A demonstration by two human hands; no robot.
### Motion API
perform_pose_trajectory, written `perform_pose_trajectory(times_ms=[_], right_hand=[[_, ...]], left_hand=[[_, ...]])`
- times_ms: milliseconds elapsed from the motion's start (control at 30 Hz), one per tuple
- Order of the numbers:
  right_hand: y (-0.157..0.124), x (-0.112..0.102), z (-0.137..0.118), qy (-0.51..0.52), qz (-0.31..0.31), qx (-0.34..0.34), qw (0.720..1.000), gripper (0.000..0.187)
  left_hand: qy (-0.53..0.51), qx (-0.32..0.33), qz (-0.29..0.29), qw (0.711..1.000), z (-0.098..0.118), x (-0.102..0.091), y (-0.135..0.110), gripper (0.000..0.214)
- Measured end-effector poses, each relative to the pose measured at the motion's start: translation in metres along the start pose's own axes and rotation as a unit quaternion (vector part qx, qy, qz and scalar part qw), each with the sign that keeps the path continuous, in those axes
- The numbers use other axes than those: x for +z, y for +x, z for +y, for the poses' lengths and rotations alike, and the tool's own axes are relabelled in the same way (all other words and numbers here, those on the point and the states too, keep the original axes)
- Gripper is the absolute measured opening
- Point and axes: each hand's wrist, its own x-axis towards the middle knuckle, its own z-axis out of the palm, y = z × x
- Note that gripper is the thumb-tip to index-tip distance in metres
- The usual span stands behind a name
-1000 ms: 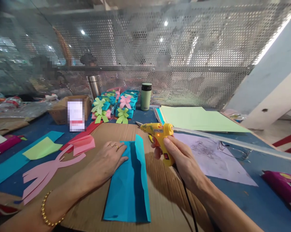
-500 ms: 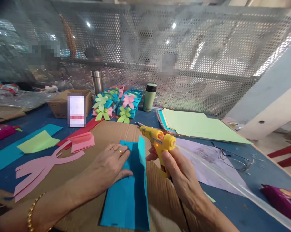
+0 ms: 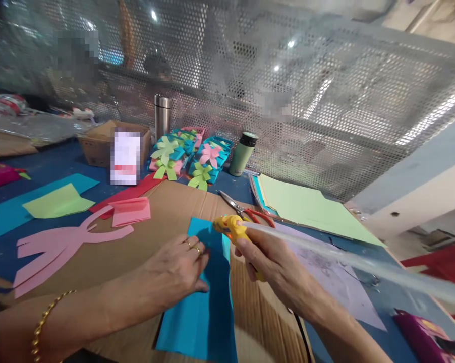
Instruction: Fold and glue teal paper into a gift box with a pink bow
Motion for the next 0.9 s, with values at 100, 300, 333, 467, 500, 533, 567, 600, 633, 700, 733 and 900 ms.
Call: perform_pose_trajectory(times_ms=[100, 300, 333, 467, 500, 533, 567, 600, 633, 700, 733, 900], right_hand=[[0.007, 0.004, 0.001, 0.011, 0.005, 0.023, 1.000, 0.050], [0.011, 0.007, 0.007, 0.012, 0.005, 0.033, 0.999, 0.052], [0.011, 0.007, 0.007, 0.013, 0.004, 0.030, 0.999, 0.052], [0.010, 0.007, 0.008, 0.027, 0.009, 0.030, 0.999, 0.049], [0.010, 0.007, 0.009, 0.031, 0.010, 0.031, 0.999, 0.048], [0.010, 0.007, 0.009, 0.033, 0.011, 0.032, 0.999, 0.048], [0.010, 0.007, 0.009, 0.036, 0.011, 0.032, 0.999, 0.048], [0.010, 0.007, 0.010, 0.036, 0.009, 0.032, 0.999, 0.049], [0.010, 0.007, 0.010, 0.034, 0.008, 0.031, 0.999, 0.049], [0.010, 0.007, 0.012, 0.028, 0.007, 0.026, 0.999, 0.048], [0.010, 0.006, 0.012, 0.026, 0.006, 0.022, 0.999, 0.048], [0.008, 0.005, 0.014, 0.005, -0.010, 0.013, 1.000, 0.046]], left_hand=[[-0.003, -0.004, -0.006, 1.000, 0.000, -0.003, 0.001, 0.050], [-0.029, -0.003, -0.016, 0.999, 0.002, -0.005, -0.001, 0.044], [-0.031, -0.006, -0.020, 0.999, 0.003, -0.006, -0.002, 0.046], [-0.035, -0.008, -0.033, 0.999, 0.005, -0.009, -0.003, 0.047], [-0.036, -0.007, -0.031, 0.999, 0.005, -0.009, -0.003, 0.044], [-0.036, -0.005, -0.027, 0.999, 0.006, -0.009, -0.002, 0.041], [-0.033, -0.004, -0.023, 0.999, 0.006, -0.009, -0.002, 0.035], [-0.031, -0.003, -0.020, 0.999, 0.006, -0.008, -0.002, 0.029], [-0.030, -0.002, -0.017, 0.999, 0.006, -0.007, -0.002, 0.024], [-0.027, -0.001, -0.010, 1.000, 0.005, -0.004, -0.001, 0.016], [-0.029, 0.002, -0.008, 1.000, 0.004, -0.003, -0.001, 0.015], [-0.028, 0.018, -0.014, 0.999, 0.002, 0.001, -0.002, 0.024]])
